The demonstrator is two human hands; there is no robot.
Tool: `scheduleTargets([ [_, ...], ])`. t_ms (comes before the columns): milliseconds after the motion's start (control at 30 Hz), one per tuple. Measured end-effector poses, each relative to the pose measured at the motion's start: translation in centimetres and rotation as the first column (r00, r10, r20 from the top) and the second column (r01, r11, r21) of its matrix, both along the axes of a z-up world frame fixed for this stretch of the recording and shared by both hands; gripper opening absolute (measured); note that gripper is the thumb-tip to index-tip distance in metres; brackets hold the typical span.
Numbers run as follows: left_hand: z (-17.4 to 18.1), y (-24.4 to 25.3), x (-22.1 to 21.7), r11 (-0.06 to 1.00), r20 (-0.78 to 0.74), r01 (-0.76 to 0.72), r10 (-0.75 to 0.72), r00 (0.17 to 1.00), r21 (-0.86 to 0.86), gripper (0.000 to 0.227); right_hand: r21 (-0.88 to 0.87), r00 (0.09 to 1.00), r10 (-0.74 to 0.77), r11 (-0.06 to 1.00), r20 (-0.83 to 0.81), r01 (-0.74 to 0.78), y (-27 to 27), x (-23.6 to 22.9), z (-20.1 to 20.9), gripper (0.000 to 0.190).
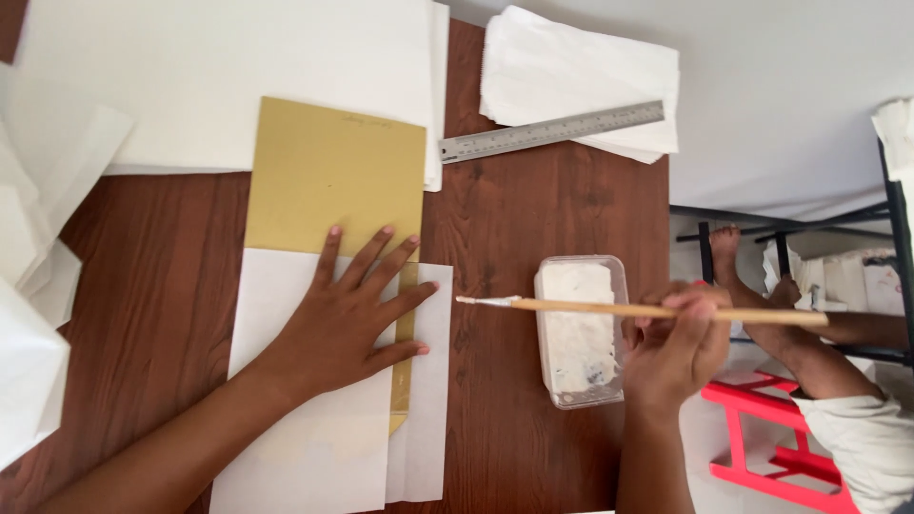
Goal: Folding and gluing paper around a template to create a paper bag.
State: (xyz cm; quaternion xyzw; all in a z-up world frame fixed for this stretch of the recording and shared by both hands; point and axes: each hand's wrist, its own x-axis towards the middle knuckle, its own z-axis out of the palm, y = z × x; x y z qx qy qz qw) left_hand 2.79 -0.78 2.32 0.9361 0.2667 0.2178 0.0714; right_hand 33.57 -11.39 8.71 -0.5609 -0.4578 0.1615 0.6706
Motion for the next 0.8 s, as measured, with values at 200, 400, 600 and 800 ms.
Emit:
scheduleTargets([
  [200, -0.1, 0.0, 0.1, 1.0, -0.043, -0.016, 0.016, 0.999, 0.006, 0.077, 0.138, 0.949, -0.054, 0.99, 0.31, 0.011, -1.0, -3.0, -0.2, 0.033],
  [400, -0.4, -0.1, 0.0, 1.0, -0.054, -0.012, 0.011, 0.998, -0.024, 0.086, 0.226, 0.886, -0.015, 0.969, 0.463, -0.101, -2.3, -2.2, -3.0, 0.034],
  [600, -0.4, 0.0, 0.1, 0.999, -0.044, -0.009, 0.007, 0.999, -0.037, 0.086, 0.162, 0.842, 0.121, 0.957, 0.526, -0.239, -3.3, -1.0, -4.2, 0.034],
  [800, -0.5, 0.1, 0.0, 0.999, -0.024, -0.004, 0.003, 1.0, -0.046, 0.086, 0.106, 0.88, 0.17, 0.965, 0.444, -0.24, -3.5, -1.3, -4.2, 0.037],
])
